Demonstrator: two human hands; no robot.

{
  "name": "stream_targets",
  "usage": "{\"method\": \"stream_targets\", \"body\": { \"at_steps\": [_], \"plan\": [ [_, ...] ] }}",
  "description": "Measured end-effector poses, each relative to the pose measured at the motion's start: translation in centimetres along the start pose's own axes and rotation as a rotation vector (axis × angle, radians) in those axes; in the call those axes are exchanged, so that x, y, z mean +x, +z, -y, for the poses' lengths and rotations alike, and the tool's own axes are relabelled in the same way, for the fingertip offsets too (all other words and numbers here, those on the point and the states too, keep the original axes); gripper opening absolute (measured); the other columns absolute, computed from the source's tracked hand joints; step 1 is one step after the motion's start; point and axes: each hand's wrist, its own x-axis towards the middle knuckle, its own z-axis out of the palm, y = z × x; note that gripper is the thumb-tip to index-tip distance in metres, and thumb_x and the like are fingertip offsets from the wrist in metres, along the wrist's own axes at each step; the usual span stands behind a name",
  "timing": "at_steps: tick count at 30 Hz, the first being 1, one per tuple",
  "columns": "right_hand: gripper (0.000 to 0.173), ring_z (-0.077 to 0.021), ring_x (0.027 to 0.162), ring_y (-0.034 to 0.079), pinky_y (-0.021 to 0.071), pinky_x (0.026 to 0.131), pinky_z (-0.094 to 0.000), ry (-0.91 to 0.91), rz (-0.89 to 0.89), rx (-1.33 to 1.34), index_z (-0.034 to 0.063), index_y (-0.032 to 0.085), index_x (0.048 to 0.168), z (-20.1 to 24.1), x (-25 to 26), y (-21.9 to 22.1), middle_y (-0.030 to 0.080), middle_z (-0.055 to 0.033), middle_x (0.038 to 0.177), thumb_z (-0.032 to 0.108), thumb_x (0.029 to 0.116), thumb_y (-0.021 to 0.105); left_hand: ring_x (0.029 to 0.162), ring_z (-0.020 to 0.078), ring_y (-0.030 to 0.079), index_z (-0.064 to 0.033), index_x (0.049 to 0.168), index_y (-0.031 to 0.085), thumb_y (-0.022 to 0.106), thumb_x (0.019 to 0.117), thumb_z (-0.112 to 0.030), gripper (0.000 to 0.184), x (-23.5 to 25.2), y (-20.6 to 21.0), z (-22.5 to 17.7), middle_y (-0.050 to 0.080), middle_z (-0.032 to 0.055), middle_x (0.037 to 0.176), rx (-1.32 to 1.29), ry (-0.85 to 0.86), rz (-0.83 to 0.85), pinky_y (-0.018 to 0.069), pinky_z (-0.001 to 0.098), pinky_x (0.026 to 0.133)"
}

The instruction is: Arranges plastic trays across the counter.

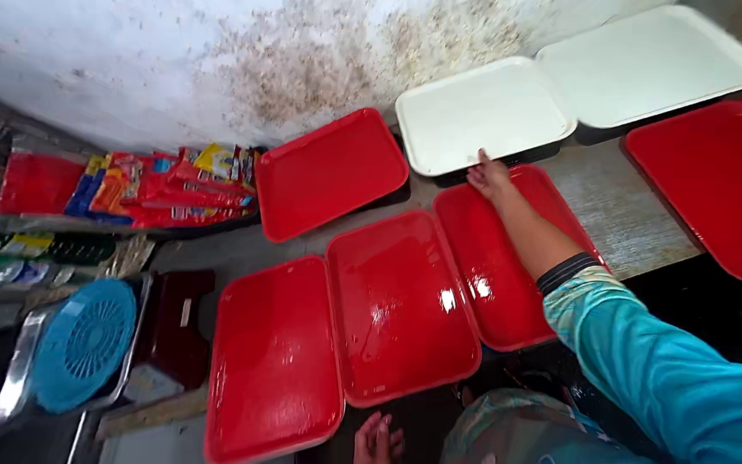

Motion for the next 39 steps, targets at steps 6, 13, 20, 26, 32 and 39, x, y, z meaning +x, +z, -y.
{"method": "stream_targets", "body": {
  "at_steps": [6, 13, 20, 26, 32, 39],
  "plan": [
    [0.044, -0.0199, 0.103, 0.067, 0.0575, 0.087, -0.0386, -0.057, 0.103, -0.438, 0.0119, 0.048, 0.144, -2.7, -9.2, -7.2, 0.064, -0.0099, 0.124, 0.035, 0.1064, 0.055, 0.08, 0.0195, 0.073, -0.0028, 0.136, 0.051, 0.041, 0.1102, -0.021, 0.033, 1.6, -3.0, 2.5, 0.072, 0.0133, 0.11, -0.491, -0.336, -0.211, 0.0595, 0.0323, 0.066],
    [0.028, -0.014, 0.074, 0.065, 0.0558, 0.065, -0.029, -0.023, 0.16, -0.79, 0.002, 0.059, 0.131, -10.7, -22.2, -14.6, 0.068, -0.0096, 0.102, 0.016, 0.1083, 0.05, 0.086, 0.0217, 0.072, -0.0013, 0.137, 0.051, 0.041, 0.1111, -0.024, 0.036, 5.3, -4.8, 2.6, 0.071, 0.0153, 0.112, -0.536, -0.382, -0.153, 0.0595, 0.0353, 0.073],
    [0.032, -0.0234, 0.093, 0.072, 0.0594, 0.086, -0.0459, -0.174, 0.365, -1.413, 0.0039, 0.065, 0.128, -14.3, -29.6, -17.8, 0.072, -0.0141, 0.109, 0.022, 0.1056, 0.05, 0.089, 0.0318, 0.074, 0.0016, 0.138, 0.043, 0.037, 0.1127, -0.018, 0.033, 7.6, -2.7, 2.4, 0.067, 0.0231, 0.114, -0.559, -0.368, -0.004, 0.0628, 0.0429, 0.073],
    [0.036, -0.0319, 0.11, 0.068, 0.0519, 0.098, -0.0561, -0.256, 0.346, -1.735, 0.0103, 0.063, 0.134, -16.6, -32.4, -19.1, 0.071, -0.0149, 0.118, 0.028, 0.1036, 0.056, 0.083, 0.03, 0.076, 0.0039, 0.125, 0.049, 0.045, 0.1112, -0.019, 0.027, 8.4, -2.2, 2.9, 0.07, 0.0231, 0.104, -0.472, -0.361, 0.034, 0.0643, 0.0399, 0.069],
    [0.038, -0.0273, 0.093, 0.072, 0.0577, 0.085, -0.0511, -0.259, 0.232, -1.562, 0.0089, 0.06, 0.135, -18.2, -34.1, -20.0, 0.072, -0.0135, 0.111, 0.028, 0.1031, 0.059, 0.08, 0.0265, 0.077, 0.0041, 0.121, 0.051, 0.048, 0.1101, -0.017, 0.024, 8.8, -2.6, 2.6, 0.074, 0.0202, 0.098, -0.427, -0.343, 0.1, 0.0641, 0.0369, 0.068],
    [0.031, -0.0236, 0.086, 0.074, 0.0622, 0.069, -0.038, 0.119, 0.064, -0.78, -0.0004, 0.052, 0.136, -20.5, -35.4, -18.8, 0.07, -0.0167, 0.116, 0.01, 0.1069, 0.05, 0.085, 0.0274, 0.076, 0.0033, 0.125, 0.055, 0.05, 0.1098, -0.021, 0.029, 8.7, -2.3, 4.0, 0.074, 0.0196, 0.106, -0.388, -0.333, 0.209, 0.0635, 0.0383, 0.07]
  ]
}}
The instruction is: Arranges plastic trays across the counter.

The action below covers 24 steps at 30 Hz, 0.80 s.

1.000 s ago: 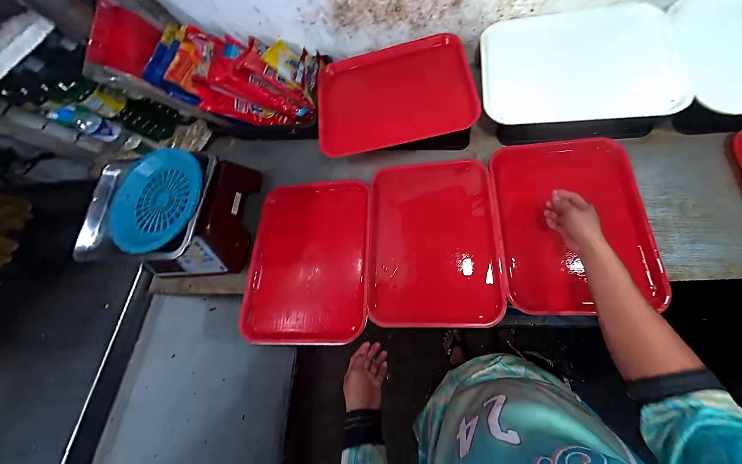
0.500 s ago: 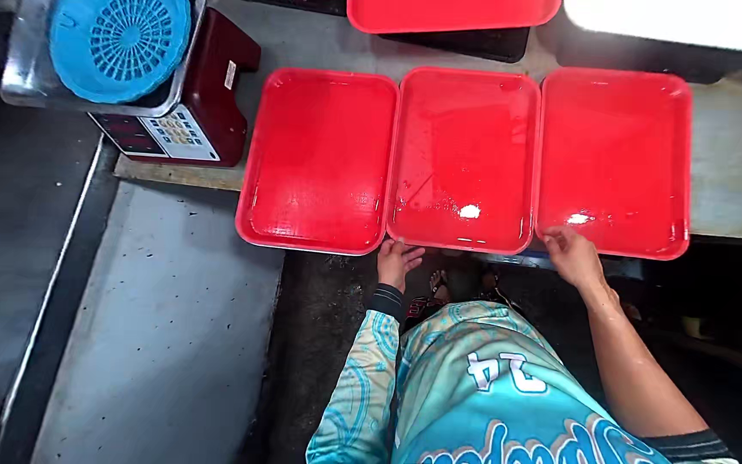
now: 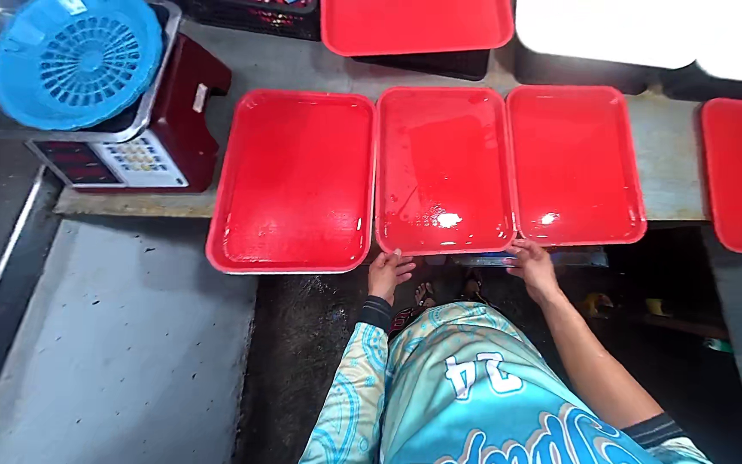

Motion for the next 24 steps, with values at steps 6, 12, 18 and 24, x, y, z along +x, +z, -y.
{"method": "stream_targets", "body": {
  "at_steps": [6, 12, 18, 24],
  "plan": [
    [0.032, -0.0192, 0.085, 0.073, 0.0579, 0.068, -0.0317, 0.196, -0.053, 0.29, 0.0053, 0.047, 0.14, -0.5, -0.3, 0.1, 0.073, -0.0127, 0.117, 0.008, 0.1088, 0.042, 0.097, 0.0299, 0.069, -0.0026, 0.15, 0.036, 0.046, 0.1098, -0.038, 0.054, -0.8, -4.0, 1.1, 0.059, 0.0225, 0.13, -0.171, 0.113, -0.284, 0.0585, 0.0435, 0.077],
    [0.032, -0.0185, 0.082, 0.07, 0.0568, 0.067, -0.0314, 0.235, -0.083, 0.316, 0.0071, 0.053, 0.139, -1.7, 0.0, -0.8, 0.071, -0.0116, 0.115, 0.011, 0.1077, 0.048, 0.077, 0.0154, 0.061, -0.0044, 0.14, 0.046, 0.053, 0.1066, -0.042, 0.051, 0.5, -11.7, -1.1, 0.057, 0.0103, 0.107, -0.162, 0.251, -0.642, 0.0545, 0.0326, 0.065],
    [0.032, -0.018, 0.079, 0.07, 0.0547, 0.063, -0.0294, 0.207, -0.19, 0.561, 0.0079, 0.045, 0.136, -0.9, 1.4, -1.4, 0.071, -0.013, 0.112, 0.026, 0.1106, 0.046, 0.061, 0.0074, 0.056, -0.0068, 0.127, 0.051, 0.055, 0.1071, -0.029, 0.03, 0.7, -13.8, -4.5, 0.056, 0.0031, 0.089, -0.091, 0.282, -0.666, 0.0497, 0.0235, 0.054],
    [0.045, -0.022, 0.083, 0.069, 0.0569, 0.067, -0.0324, 0.264, -0.26, 0.782, 0.0077, 0.042, 0.142, -1.1, 3.8, -3.0, 0.065, -0.0174, 0.113, 0.035, 0.1085, 0.051, 0.061, 0.0078, 0.055, -0.0069, 0.13, 0.05, 0.052, 0.1083, -0.037, 0.037, 0.9, -14.5, -4.6, 0.055, 0.0034, 0.086, 0.019, 0.259, -0.676, 0.0483, 0.0246, 0.053]
  ]
}}
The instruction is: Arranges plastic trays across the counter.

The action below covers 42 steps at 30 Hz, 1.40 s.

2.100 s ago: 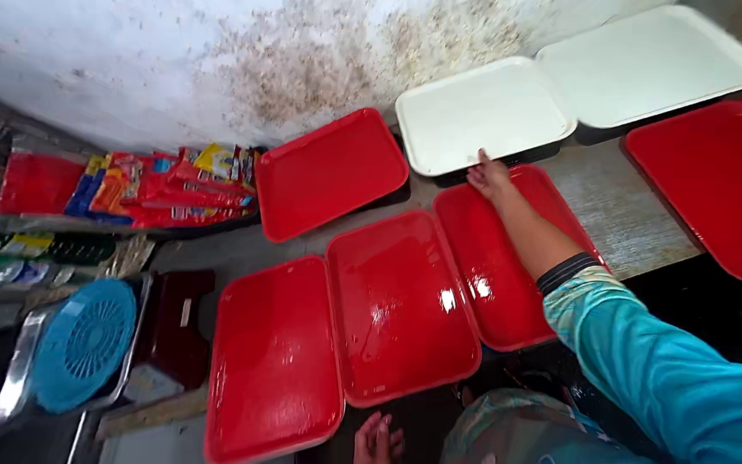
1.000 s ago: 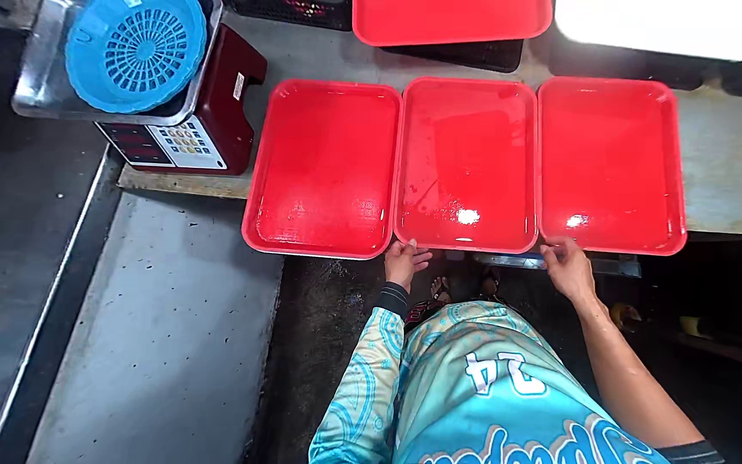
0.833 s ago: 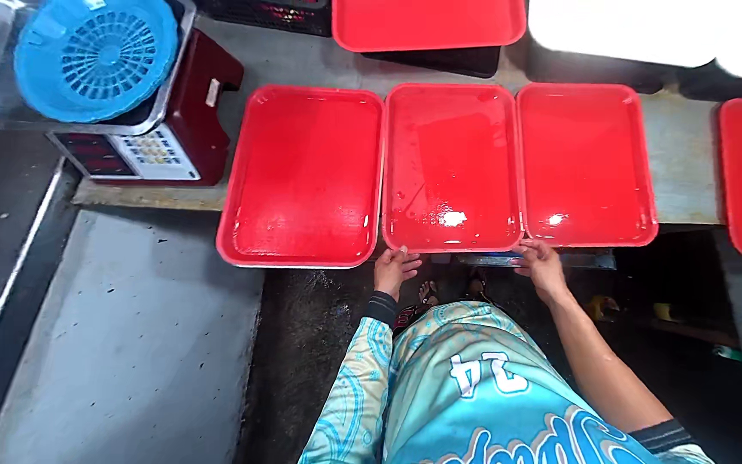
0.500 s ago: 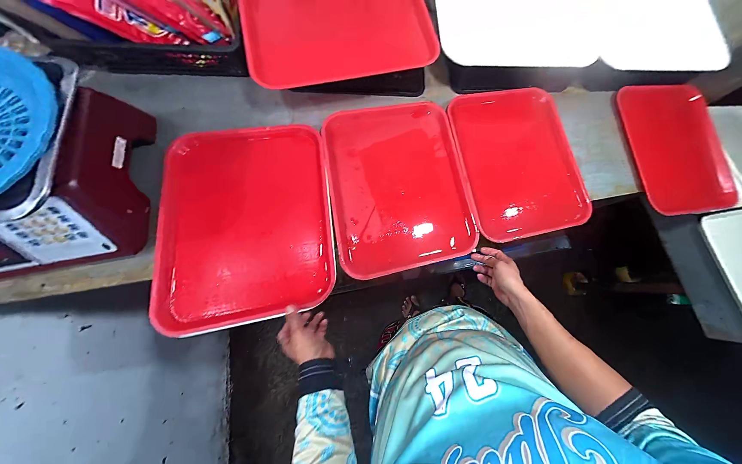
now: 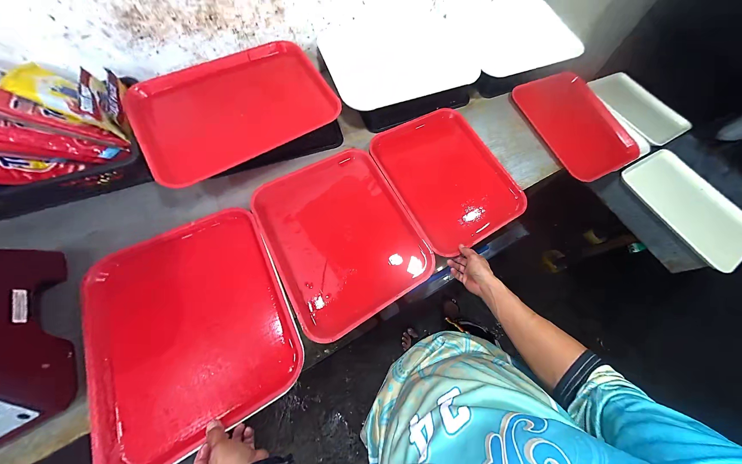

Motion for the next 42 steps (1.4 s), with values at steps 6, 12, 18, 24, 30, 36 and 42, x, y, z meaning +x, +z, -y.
{"method": "stream_targets", "body": {
  "at_steps": [6, 12, 18, 24, 30, 36, 42],
  "plan": [
    [0.04, -0.0206, 0.08, 0.07, 0.0579, 0.066, -0.0314, -0.005, 0.025, 0.027, 0.0095, 0.043, 0.141, 0.0, 0.5, -0.2, 0.066, -0.0148, 0.105, 0.03, 0.108, 0.054, 0.057, 0.0092, 0.053, -0.0063, 0.124, 0.054, 0.058, 0.1051, -0.036, 0.035, 4.4, -1.2, 1.6, 0.056, 0.0037, 0.082, 0.101, 0.02, -0.049, 0.0461, 0.0267, 0.049],
    [0.042, -0.0183, 0.082, 0.067, 0.0563, 0.068, -0.0314, -0.053, 0.073, -0.06, 0.0061, 0.04, 0.142, -0.4, 0.3, -1.2, 0.064, -0.0137, 0.11, 0.031, 0.1088, 0.049, 0.061, 0.0109, 0.054, -0.0031, 0.122, 0.055, 0.055, 0.103, -0.032, 0.034, -0.1, -1.1, -2.5, 0.057, 0.0052, 0.083, -0.042, 0.0, -0.051, 0.0481, 0.0301, 0.053],
    [0.043, -0.0126, 0.085, 0.066, 0.0554, 0.07, -0.0279, -0.061, 0.078, -0.135, 0.011, 0.038, 0.144, -0.7, -0.1, -1.0, 0.064, -0.0082, 0.112, 0.037, 0.1096, 0.046, 0.094, 0.0267, 0.066, -0.0037, 0.144, 0.041, 0.045, 0.103, -0.015, 0.043, -2.2, -1.8, -9.4, 0.06, 0.0182, 0.118, -0.454, 0.067, 0.019, 0.0581, 0.0467, 0.076],
    [0.037, -0.0113, 0.08, 0.068, 0.0566, 0.066, -0.0253, -0.059, 0.07, -0.115, 0.0118, 0.045, 0.136, -0.9, -0.3, -0.9, 0.066, -0.0057, 0.107, 0.037, 0.1092, 0.048, 0.088, 0.0263, 0.067, -0.0084, 0.14, 0.039, 0.046, 0.1024, -0.007, 0.038, -2.5, -2.2, -10.8, 0.061, 0.0164, 0.11, -0.623, 0.027, 0.083, 0.0588, 0.047, 0.073],
    [0.037, -0.009, 0.078, 0.071, 0.0568, 0.065, -0.0235, -0.024, 0.157, -0.241, 0.0144, 0.054, 0.131, -1.7, -1.4, -1.5, 0.074, -0.0015, 0.107, 0.043, 0.1103, 0.04, 0.086, 0.028, 0.068, -0.0115, 0.139, 0.041, 0.046, 0.1, 0.0, 0.041, -2.9, -1.7, -6.7, 0.064, 0.0165, 0.106, -0.732, -0.048, 0.143, 0.0587, 0.0495, 0.072],
    [0.04, -0.0089, 0.072, 0.07, 0.0559, 0.062, -0.0233, 0.038, 0.262, -0.467, 0.0134, 0.061, 0.122, -3.7, -3.5, -2.2, 0.075, -0.0007, 0.096, 0.043, 0.1112, 0.036, 0.088, 0.0296, 0.068, -0.0123, 0.144, 0.032, 0.045, 0.0985, 0.006, 0.05, -5.3, 0.1, -3.9, 0.062, 0.0179, 0.109, -0.812, -0.101, 0.204, 0.059, 0.0495, 0.072],
    [0.05, -0.0176, 0.078, 0.073, 0.0604, 0.063, -0.0296, -0.041, 0.686, -0.837, 0.0039, 0.066, 0.116, -3.7, -7.6, 0.0, 0.076, -0.0108, 0.098, 0.039, 0.1118, 0.03, 0.093, 0.0333, 0.07, -0.009, 0.144, 0.031, 0.048, 0.0945, 0.01, 0.056, -8.4, 1.8, -3.4, 0.064, 0.0209, 0.113, -0.814, -0.176, 0.368, 0.0605, 0.0519, 0.074]
  ]
}}
